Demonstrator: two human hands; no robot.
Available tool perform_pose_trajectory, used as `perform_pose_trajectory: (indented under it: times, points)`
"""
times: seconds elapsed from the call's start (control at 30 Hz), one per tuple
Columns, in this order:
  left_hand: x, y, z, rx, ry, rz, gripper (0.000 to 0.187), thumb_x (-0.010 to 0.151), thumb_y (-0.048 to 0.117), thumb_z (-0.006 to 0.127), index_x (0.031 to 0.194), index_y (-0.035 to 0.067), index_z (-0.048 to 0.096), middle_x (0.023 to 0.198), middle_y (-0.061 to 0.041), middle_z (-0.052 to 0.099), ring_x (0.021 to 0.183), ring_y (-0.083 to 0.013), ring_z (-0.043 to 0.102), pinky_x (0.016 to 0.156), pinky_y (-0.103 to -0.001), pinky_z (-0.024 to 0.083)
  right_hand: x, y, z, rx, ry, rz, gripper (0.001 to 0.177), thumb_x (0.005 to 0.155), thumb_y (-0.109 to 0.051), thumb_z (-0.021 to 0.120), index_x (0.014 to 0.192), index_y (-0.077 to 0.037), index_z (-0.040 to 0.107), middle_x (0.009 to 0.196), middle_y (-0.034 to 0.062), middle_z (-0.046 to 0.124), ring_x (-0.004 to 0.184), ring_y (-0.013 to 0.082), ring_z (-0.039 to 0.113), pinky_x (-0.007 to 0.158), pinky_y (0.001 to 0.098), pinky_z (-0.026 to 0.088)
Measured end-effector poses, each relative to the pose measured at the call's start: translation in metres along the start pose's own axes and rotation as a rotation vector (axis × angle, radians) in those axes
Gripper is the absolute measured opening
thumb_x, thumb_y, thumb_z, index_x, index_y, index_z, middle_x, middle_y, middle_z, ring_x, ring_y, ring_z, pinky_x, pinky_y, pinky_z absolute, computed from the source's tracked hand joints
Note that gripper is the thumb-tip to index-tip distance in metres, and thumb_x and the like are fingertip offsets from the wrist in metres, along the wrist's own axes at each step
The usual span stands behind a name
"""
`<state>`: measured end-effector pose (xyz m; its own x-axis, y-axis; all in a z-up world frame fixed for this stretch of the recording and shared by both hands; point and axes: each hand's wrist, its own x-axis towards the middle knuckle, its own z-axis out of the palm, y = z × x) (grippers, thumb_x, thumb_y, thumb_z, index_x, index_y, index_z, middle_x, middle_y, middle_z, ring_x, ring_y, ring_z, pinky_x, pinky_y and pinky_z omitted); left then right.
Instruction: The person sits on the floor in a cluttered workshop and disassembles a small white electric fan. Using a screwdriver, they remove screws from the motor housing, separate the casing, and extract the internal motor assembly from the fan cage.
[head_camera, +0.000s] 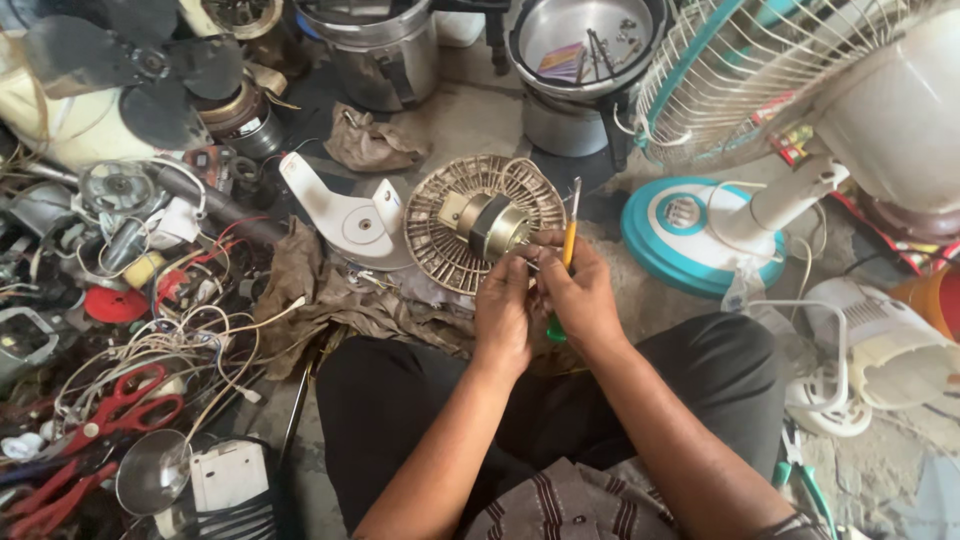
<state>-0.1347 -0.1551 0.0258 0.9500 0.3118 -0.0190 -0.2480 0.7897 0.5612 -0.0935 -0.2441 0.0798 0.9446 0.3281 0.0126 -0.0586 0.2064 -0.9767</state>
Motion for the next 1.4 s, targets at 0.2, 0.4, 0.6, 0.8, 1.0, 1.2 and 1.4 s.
perform_pose_trajectory:
  times: [0.2,0.4,0.6,0.8,1.0,1.2,1.4]
  points:
    - [-0.012,0.000,0.006,0.017,-0.009,-0.003,0.023,0.106,0.024,0.056,0.114,0.005,0.066,0.084,-0.003,0.065,0.063,-0.0107,0.057,0.056,-0.025,0.047,-0.016,-0.002,-0.008,0.111,-0.033,0.068,0.027,0.096,-0.006,0.058,0.122,0.001,0.059,0.072,-0.0012,0.060,0.052,0.0060,0.052,0.047,0.0228,0.045]
    - [-0.035,0.027,0.056,0.979,-0.126,0.588,0.023,0.110,0.022,0.065,0.122,0.002,0.065,0.112,-0.004,0.063,0.100,-0.0153,0.060,0.090,-0.028,0.049,-0.027,-0.009,-0.046,0.105,0.085,0.049,0.032,0.099,-0.013,0.059,0.127,0.002,0.065,0.072,0.0030,0.064,0.049,0.0077,0.051,0.046,0.0232,0.044]
    - [-0.090,0.105,0.122,0.710,-0.316,0.342,0.034,0.098,0.022,0.081,0.109,0.004,0.055,0.100,-0.002,0.055,0.086,-0.0112,0.052,0.075,-0.025,0.045,-0.047,-0.020,-0.223,-0.721,0.638,-0.308,0.030,0.100,-0.012,0.070,0.129,-0.009,0.073,0.094,0.0017,0.073,0.079,0.0121,0.061,0.070,0.0291,0.050]
    - [-0.086,0.092,0.126,0.824,-0.315,0.481,0.041,0.096,0.024,0.082,0.116,0.001,0.054,0.107,-0.008,0.057,0.094,-0.0184,0.055,0.082,-0.031,0.046,-0.076,0.035,-0.336,-1.174,0.717,0.119,0.030,0.093,-0.029,0.073,0.114,-0.009,0.078,0.090,0.0212,0.073,0.083,0.0360,0.070,0.078,0.0459,0.054]
    - [-0.066,0.087,0.114,0.983,-0.247,0.566,0.049,0.094,0.026,0.083,0.124,-0.001,0.054,0.114,-0.013,0.058,0.102,-0.0256,0.057,0.089,-0.037,0.048,-0.087,0.076,-0.349,-1.142,0.625,0.301,0.039,0.091,-0.038,0.073,0.111,-0.005,0.072,0.089,0.0230,0.073,0.085,0.0393,0.071,0.080,0.0497,0.054]
    - [-0.024,0.077,0.068,1.441,0.052,0.669,0.058,0.092,0.028,0.084,0.131,-0.004,0.054,0.121,-0.019,0.060,0.110,-0.0328,0.060,0.096,-0.043,0.049,-0.047,0.038,-0.327,-1.138,0.542,-0.103,0.030,0.092,-0.018,0.073,0.115,0.000,0.069,0.104,0.0229,0.073,0.095,0.0350,0.071,0.088,0.0446,0.055]
    - [0.040,0.017,-0.065,1.822,0.185,0.720,0.105,0.078,0.039,0.090,0.149,-0.012,0.032,0.140,-0.036,0.046,0.128,-0.0496,0.045,0.107,-0.056,0.035,0.000,0.002,-0.205,-0.992,0.266,-0.484,0.039,0.094,-0.011,0.073,0.132,-0.001,0.069,0.115,0.0242,0.073,0.106,0.0318,0.073,0.093,0.0400,0.057]
